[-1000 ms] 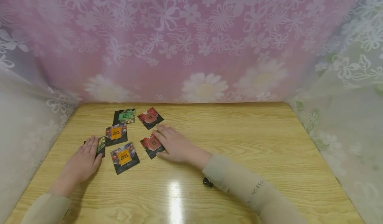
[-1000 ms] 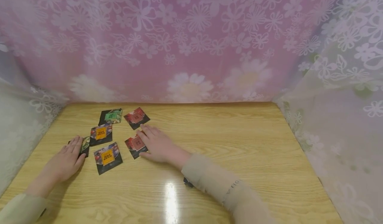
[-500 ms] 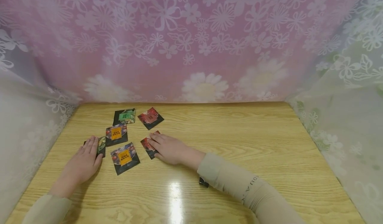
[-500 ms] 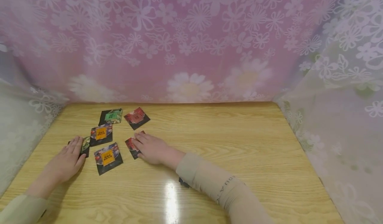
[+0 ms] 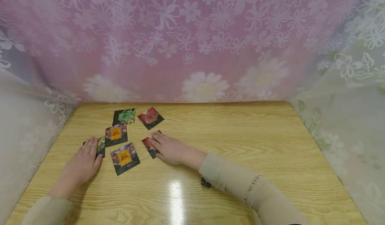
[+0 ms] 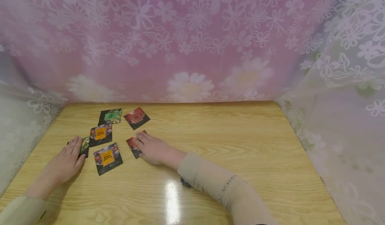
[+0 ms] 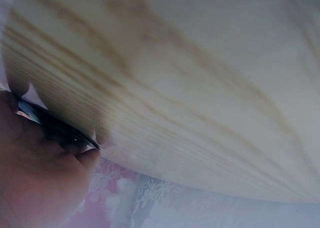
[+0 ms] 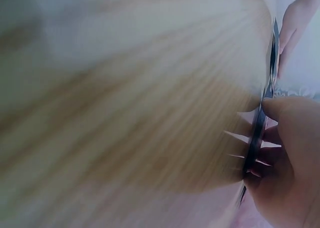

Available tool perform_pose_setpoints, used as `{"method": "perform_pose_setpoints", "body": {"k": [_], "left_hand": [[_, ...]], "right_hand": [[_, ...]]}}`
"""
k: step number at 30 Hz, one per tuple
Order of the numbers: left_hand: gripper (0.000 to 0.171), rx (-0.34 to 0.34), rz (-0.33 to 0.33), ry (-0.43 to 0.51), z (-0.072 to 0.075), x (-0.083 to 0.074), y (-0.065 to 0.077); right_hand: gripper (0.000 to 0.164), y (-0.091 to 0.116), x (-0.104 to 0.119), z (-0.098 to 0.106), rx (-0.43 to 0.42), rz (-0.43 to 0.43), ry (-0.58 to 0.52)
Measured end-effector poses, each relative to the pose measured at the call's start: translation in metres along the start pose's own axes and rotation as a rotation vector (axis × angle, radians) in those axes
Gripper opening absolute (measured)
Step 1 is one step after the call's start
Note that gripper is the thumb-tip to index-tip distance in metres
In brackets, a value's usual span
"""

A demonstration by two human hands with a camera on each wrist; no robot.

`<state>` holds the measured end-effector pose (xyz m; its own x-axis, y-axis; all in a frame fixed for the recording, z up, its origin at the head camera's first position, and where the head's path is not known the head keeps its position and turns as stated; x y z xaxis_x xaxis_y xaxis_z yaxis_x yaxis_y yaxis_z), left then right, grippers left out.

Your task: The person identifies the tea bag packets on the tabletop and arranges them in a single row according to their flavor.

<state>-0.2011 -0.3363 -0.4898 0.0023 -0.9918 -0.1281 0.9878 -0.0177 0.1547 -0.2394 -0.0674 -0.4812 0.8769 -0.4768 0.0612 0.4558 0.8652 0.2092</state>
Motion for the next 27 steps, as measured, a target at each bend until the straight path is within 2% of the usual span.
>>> {"method": "perform_pose_setpoints", "body": {"k": [16, 27], "left_hand": [[0.071, 0.009, 0.002, -0.006, -0.001, 0.002, -0.001], [0.072, 0.010, -0.005, 0.012, -0.003, 0.002, 0.000]], "right_hand": [[0.070, 0.024, -0.029, -0.004, -0.012, -0.056, -0.023], [0.069, 0.062, -0.065, -0.010, -0.062, -0.141, -0.112]]}}
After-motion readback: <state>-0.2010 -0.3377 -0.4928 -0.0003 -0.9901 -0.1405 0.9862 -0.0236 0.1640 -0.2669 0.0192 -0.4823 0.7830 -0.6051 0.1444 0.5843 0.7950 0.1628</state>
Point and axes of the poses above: each hand's wrist, its own y-axis away from the middle knuckle, its own z-axis out of the back of the hand, x = y × z, the point moved 8 cm from there along -y, towards the middle knuckle, and after that the axes turned 9 degrees about z, right-handed, at the moved point
